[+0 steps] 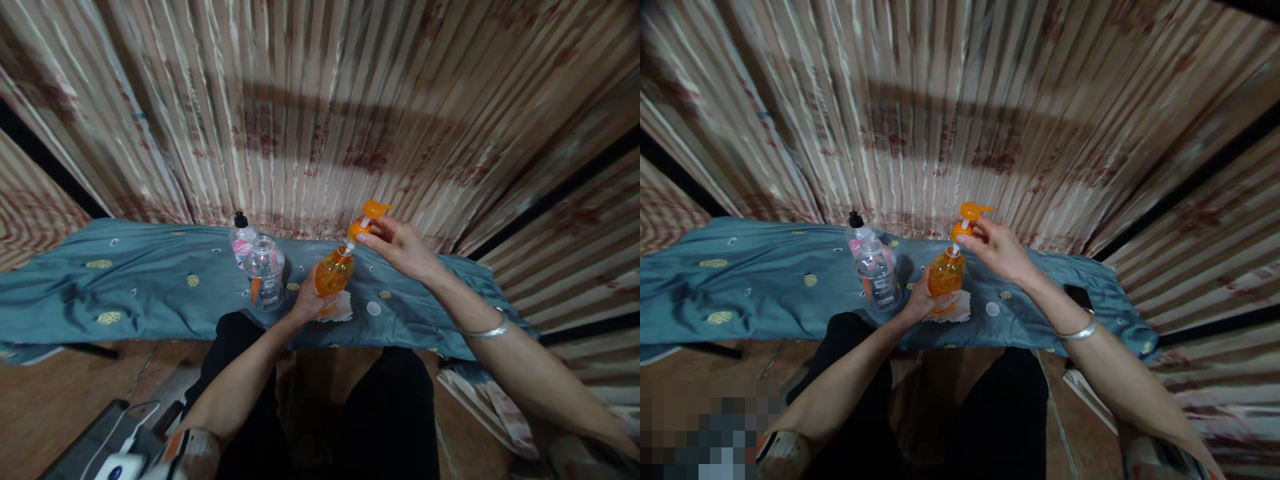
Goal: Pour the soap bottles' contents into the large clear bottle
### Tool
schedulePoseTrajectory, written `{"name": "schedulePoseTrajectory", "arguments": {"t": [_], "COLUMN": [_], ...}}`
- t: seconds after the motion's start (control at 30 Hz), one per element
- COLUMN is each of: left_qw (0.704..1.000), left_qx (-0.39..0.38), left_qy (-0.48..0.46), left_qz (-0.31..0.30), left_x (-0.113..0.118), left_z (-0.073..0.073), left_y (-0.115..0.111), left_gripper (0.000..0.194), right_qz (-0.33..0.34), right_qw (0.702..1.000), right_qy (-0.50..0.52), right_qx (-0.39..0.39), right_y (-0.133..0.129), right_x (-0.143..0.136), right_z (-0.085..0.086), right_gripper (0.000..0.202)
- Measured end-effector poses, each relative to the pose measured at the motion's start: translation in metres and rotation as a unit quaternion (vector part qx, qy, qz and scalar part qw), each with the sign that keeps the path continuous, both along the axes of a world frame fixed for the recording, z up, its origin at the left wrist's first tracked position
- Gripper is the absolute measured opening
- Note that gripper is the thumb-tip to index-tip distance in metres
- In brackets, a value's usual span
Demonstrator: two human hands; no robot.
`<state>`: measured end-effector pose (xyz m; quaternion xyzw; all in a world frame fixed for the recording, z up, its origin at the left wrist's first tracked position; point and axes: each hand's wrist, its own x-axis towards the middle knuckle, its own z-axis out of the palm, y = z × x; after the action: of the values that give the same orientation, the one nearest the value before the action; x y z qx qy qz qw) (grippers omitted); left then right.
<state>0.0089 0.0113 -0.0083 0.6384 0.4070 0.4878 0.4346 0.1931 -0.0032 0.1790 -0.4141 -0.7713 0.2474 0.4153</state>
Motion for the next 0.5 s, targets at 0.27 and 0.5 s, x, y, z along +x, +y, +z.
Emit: {"name": "schedulePoseTrajectory", "arguments": {"t": [0.27, 0.5], "left_qw": [1.0, 1.0], "left_qx": [-0.023, -0.022], "left_qy": [0.012, -0.005], "left_qz": [0.004, 0.001], "left_x": [0.0, 0.001], "left_z": [0.004, -0.003], "left_y": [0.0, 0.002], "left_gripper": [0.085, 0.088], "right_qz": [-0.03, -0.039], "right_qw": [0.995, 0.99], "right_qy": [-0.097, -0.138], "right_qx": [-0.013, -0.003], "right_y": [0.016, 0.019], "right_x": [0.001, 0.002], "right_z": [-0.03, -0.037], "right_gripper": [0.03, 0.026]}}
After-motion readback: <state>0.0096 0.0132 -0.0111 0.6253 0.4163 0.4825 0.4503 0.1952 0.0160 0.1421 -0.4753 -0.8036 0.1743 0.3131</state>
